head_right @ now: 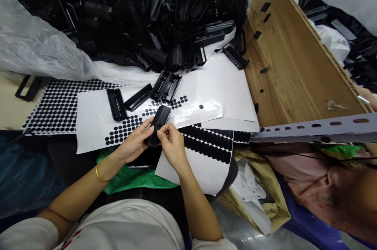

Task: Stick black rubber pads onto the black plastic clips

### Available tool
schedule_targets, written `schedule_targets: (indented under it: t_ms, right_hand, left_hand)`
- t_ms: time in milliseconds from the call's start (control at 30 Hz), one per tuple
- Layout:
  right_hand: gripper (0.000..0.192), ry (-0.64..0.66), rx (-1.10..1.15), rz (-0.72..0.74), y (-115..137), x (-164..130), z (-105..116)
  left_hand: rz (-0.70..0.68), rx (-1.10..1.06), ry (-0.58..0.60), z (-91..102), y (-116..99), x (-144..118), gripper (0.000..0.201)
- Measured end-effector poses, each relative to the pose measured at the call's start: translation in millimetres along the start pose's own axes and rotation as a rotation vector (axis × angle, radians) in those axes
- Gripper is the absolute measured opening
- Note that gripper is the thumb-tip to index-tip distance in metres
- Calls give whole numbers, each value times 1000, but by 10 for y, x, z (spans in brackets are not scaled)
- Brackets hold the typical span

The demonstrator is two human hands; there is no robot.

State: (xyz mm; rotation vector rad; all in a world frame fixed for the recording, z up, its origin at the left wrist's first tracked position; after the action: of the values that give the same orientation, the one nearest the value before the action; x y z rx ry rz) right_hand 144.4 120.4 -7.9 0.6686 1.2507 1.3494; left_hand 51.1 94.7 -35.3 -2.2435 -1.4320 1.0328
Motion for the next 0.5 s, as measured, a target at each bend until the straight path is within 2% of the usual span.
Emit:
schedule_targets:
  t_ms: [233,400,500]
  right_hand:
    - [15,-66,-113,41,34,-27,15]
    - [14,-76,-153,65,64,-31,27]
    - [13,-97,-201,107,90,-33,8]
  left_hand:
    - [21,-44,-59,44,3,-17,38]
    - [22,8,1,23,-2,-56,57]
    - [-15,55,21,11,-3,-43,61]
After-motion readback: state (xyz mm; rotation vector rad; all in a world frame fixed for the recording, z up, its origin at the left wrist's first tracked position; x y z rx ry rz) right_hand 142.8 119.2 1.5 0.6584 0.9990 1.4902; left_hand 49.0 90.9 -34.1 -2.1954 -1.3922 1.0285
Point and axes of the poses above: each hand's wrist, its own x-axis towards the middle knuckle, its own z-axis out of the back of the hand, y = z × x, the point moved 8 cm from there along x, towards the middle knuckle, and after that the axes turned 7 degrees about -x, right-handed, at the moved point
